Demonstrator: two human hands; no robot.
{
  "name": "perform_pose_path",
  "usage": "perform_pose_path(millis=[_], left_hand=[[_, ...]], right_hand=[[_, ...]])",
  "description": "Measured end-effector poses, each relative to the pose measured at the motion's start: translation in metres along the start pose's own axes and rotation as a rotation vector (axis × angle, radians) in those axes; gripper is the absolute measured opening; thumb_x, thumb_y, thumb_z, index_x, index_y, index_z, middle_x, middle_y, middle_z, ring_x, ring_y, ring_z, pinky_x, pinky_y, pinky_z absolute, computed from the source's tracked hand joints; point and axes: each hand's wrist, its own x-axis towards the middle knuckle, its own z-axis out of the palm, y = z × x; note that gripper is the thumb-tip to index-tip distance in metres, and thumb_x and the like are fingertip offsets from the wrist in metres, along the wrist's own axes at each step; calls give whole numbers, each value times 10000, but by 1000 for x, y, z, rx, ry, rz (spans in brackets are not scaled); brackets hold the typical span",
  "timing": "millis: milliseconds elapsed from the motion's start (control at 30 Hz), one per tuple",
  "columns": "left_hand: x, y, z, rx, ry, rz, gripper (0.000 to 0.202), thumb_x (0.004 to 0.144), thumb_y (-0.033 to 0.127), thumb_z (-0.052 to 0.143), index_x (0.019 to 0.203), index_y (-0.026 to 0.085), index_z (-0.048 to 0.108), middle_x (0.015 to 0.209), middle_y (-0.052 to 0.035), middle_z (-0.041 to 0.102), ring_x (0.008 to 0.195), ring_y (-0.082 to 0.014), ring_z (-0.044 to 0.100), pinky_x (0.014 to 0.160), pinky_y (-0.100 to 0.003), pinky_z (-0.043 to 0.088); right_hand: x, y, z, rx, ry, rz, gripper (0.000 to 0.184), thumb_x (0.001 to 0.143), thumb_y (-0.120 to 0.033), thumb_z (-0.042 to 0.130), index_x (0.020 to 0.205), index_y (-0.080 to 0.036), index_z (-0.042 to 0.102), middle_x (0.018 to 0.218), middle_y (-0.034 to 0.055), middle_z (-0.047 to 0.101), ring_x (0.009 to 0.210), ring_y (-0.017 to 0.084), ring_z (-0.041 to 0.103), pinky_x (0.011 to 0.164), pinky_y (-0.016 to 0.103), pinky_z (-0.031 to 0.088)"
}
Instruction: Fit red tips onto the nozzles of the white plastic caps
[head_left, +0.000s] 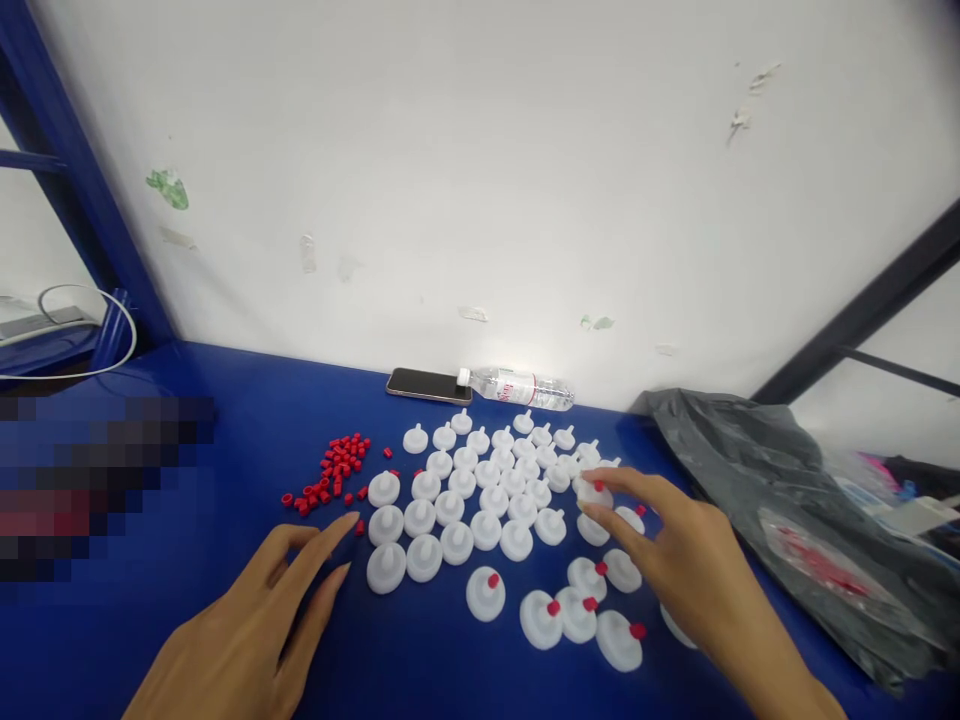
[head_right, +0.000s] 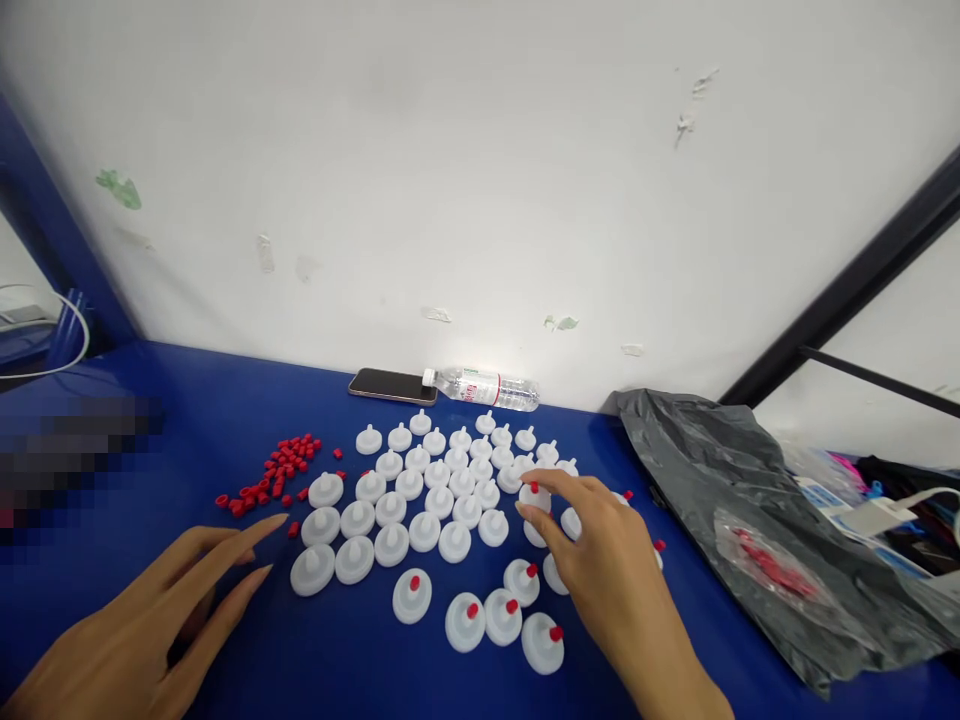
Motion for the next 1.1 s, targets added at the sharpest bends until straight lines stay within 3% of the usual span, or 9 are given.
perform_pose_path(millis=[200,367,500,667,733,833,1000,1033,1100], left_hand=[[8,7,-7,3,26,21,470,1053,396,331,1340,288,688,1100,-50,730,556,-138,724,404,-223,524],[11,13,-15,29,17,65,510,1052,346,295,1304,255,728,1039,-75,720,473,-127,673,376,-227,492],[10,10,-12,53,20,79,502,1056,342,291,1287,310,735,1016,-51,701,423,-108,628,370,-227,472],[5,1,-1,-5,4,66,456,1070,415,310,1247,376,728,1109,-20,703,701,-146,767,488,-213,543],[2,-4,3,-17,-21,53,459,1074,425,296,1210,383,733,1156,-6,710,837,-163,788,540,-213,566],[-3,-12,7,1,-40,63,501,1074,394,256,1167,362,747,1177,-4,737,877,-173,789,566,-220,580],[-6,-13,8,-16,-37,64,490,1074,361,242,1181,348,719,1212,7,740,976,-183,785,658,-233,617],[-6,-12,7,-33,-44,43,447,1076,378,272,1196,351,702,1229,18,733,996,-178,783,688,-229,620],[-6,-8,3,-76,-72,-3,351,1070,436,355,1231,355,656,1250,42,728,1024,-164,779,725,-210,614]], right_hand=[[27,6,12,-5,-220,-7,177,882,-362,706,1027,-277,763,946,19,831,770,261,787,700,353,592],[28,14,20,51,-240,-5,208,913,-413,666,1059,-295,757,1018,23,829,764,265,792,675,360,595],[22,10,15,95,-219,-47,226,961,-429,621,1045,-274,762,998,41,829,881,278,796,788,383,615],[10,4,14,93,-164,-119,278,997,-476,608,1147,-298,760,1166,52,784,1067,281,743,922,438,593],[8,4,17,99,-197,-173,231,979,-441,655,1116,-298,774,1124,55,782,1091,285,720,940,455,581],[8,3,16,127,-212,-234,141,978,-355,662,1009,-291,784,1031,41,789,1043,268,725,929,442,583],[-5,-14,-8,224,-97,-52,216,1036,-445,527,1028,-285,671,1302,63,741,1062,246,762,569,251,598],[-12,-21,-11,255,-76,-44,206,1039,-441,519,1025,-283,650,1303,68,743,1067,242,767,553,230,597],[-29,-40,-10,330,-27,-112,154,1030,-398,543,996,-280,636,1232,61,776,1064,232,775,701,238,639]])
